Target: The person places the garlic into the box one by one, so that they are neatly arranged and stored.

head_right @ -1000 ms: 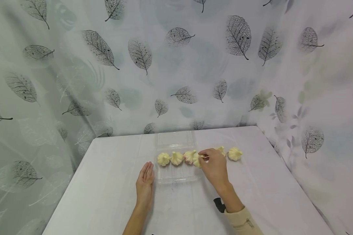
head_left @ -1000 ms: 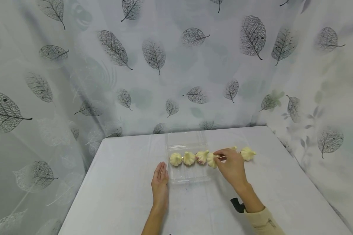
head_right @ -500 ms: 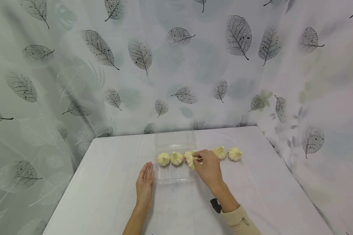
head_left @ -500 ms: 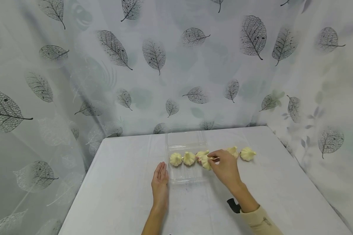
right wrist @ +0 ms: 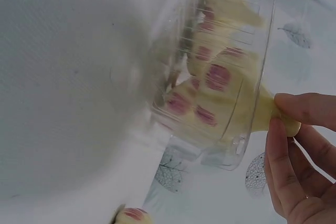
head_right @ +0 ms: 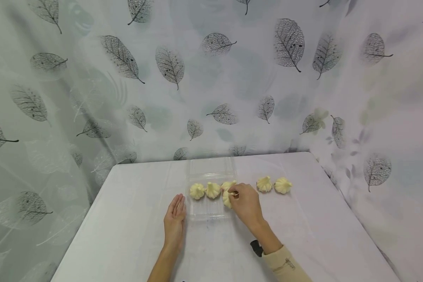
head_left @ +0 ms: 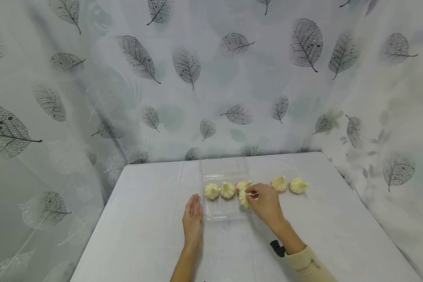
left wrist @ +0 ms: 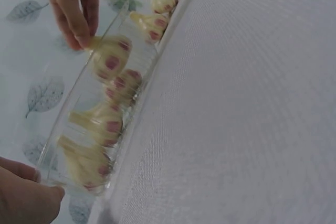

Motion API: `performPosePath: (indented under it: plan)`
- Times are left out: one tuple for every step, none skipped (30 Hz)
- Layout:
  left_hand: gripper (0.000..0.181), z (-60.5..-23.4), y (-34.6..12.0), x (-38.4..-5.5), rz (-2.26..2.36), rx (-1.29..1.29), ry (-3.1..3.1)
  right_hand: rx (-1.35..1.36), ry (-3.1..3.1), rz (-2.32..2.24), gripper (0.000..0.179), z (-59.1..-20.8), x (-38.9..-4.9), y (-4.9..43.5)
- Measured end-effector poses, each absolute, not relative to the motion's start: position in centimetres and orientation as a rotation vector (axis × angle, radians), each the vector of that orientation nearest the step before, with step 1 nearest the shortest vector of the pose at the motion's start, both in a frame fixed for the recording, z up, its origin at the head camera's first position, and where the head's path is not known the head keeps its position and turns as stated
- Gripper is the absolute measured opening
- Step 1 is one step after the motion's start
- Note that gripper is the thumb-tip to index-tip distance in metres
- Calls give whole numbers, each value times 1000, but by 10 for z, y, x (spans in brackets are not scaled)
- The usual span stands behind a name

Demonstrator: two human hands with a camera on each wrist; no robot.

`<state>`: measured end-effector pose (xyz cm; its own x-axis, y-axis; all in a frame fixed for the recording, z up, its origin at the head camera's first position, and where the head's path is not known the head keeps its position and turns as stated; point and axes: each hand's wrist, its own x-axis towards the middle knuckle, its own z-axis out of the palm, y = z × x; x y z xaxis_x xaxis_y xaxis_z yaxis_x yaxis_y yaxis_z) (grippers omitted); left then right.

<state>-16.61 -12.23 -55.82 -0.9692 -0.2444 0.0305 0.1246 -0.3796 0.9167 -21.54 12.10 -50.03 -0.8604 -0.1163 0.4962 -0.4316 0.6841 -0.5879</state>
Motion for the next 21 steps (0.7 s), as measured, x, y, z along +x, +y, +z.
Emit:
performPosePath:
  plan:
    - [56,-558,-122,-166,-2433,161,-1604,418,-2487,1018,20,-501,-216,121]
    - [56,-559,-122,-167,-2434,162,-1603,409,-2500,1020,20,-502,-216,120]
    - [56,-559,-122,-167,-2435,159,-1603,402,-2511,1024,20,-504,-216,120]
    - [56,-559,-122,-167,-2435,160,-1603,397,-2516,1032,20,-504,-216,119]
    - [56,-559,-122,-167,-2434,159,-1604,391,-2522,1038,20,-505,-216,119]
    - [56,-559,-122,-167,-2433,158,-1606,386,-2528,1044,20,-506,-216,118]
    - [56,-559,-122,-167,-2432,159,-1608,384,-2532,1050,19,-507,-216,118]
    - [56,-559,-122,-167,-2432,159,-1610,383,-2536,1054,19,-507,-216,118]
    - [56,-559,-122,-167,-2430,159,-1613,384,-2539,1056,19,-508,-216,117]
    - [55,-559,-122,-167,-2429,161,-1615,384,-2543,1054,19,-508,-216,117]
    - [55,-559,-122,-167,-2427,162,-1618,385,-2546,1054,19,-509,-216,117]
    - [55,-559,-122,-167,-2426,163,-1619,386,-2548,1054,19,-509,-216,117]
    - [55,-558,-122,-167,-2426,165,-1619,389,-2551,1055,19,-510,-216,116]
    - [55,-558,-122,-167,-2425,163,-1620,390,-2554,1055,19,-510,-216,116]
    - [55,-558,-122,-167,-2425,160,-1619,391,-2558,1057,19,-510,-216,116]
    - [55,-558,-122,-167,-2427,162,-1616,393,-2562,1059,19,-511,-216,116]
    - [56,-558,-122,-167,-2429,161,-1613,394,-2566,1063,19,-511,-215,116]
    - [56,-558,-122,-167,-2430,160,-1610,395,-2572,1065,19,-511,-215,116]
    - [56,-558,-122,-167,-2432,158,-1607,395,-2576,1066,19,-512,-215,116]
    - [56,-558,-122,-167,-2433,157,-1606,395,-2580,1063,19,-512,-215,115]
    - [56,-558,-122,-167,-2434,158,-1604,394,-2584,1062,19,-513,-215,115]
